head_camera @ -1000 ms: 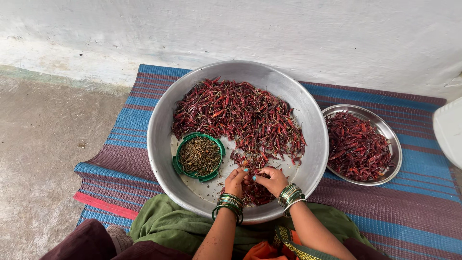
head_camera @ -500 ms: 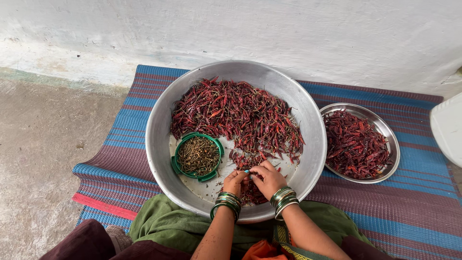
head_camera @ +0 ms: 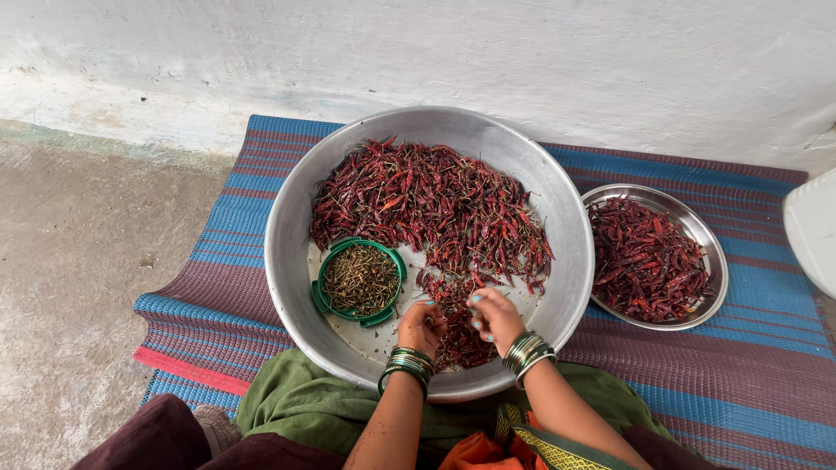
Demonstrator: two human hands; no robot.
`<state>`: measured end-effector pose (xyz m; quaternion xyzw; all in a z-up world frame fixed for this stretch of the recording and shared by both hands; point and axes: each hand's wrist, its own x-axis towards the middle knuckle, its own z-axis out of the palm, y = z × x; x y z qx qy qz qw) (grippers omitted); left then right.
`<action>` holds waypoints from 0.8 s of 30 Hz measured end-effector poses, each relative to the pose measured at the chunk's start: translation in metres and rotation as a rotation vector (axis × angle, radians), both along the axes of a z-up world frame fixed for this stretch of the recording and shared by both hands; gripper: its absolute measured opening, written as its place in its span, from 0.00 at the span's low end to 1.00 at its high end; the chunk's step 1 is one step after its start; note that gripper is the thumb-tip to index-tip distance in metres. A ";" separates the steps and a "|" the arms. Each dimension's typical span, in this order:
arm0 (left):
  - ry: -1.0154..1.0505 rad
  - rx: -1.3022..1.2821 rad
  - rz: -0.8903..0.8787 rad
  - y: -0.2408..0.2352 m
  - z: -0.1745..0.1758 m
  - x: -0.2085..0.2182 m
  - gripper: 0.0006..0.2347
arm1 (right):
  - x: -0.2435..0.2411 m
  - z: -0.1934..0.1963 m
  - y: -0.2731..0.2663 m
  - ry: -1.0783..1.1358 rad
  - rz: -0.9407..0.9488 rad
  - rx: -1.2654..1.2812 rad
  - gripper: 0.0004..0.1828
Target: The person removes the stems from dried red chilies by hand, placing the stems into a small green container and the stemmed chilies onto a metal plate.
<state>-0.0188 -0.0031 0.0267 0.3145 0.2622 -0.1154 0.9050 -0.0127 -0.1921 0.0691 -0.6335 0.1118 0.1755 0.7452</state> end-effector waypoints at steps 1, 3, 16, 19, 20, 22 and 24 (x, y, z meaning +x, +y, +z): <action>0.092 -0.008 0.073 0.002 0.001 0.002 0.04 | 0.001 0.001 -0.003 0.100 -0.123 0.103 0.07; 0.112 -0.019 0.081 0.003 -0.001 0.001 0.03 | 0.006 0.001 -0.001 0.108 -0.135 -0.019 0.11; 0.141 0.062 -0.001 -0.001 -0.002 -0.001 0.05 | 0.001 0.011 0.019 -0.077 0.164 -0.780 0.11; 0.111 0.033 0.003 -0.001 0.003 -0.003 0.06 | -0.005 0.017 0.020 -0.147 0.344 -0.952 0.17; 0.108 0.034 0.003 -0.001 0.005 -0.004 0.06 | -0.005 0.014 0.021 -0.150 0.343 -0.951 0.17; 0.055 0.040 0.008 0.000 0.004 -0.007 0.02 | -0.006 0.000 0.021 -0.600 0.419 -1.158 0.17; 0.047 0.038 -0.025 0.001 0.000 -0.004 0.03 | -0.001 -0.013 0.017 -0.495 0.366 -1.096 0.13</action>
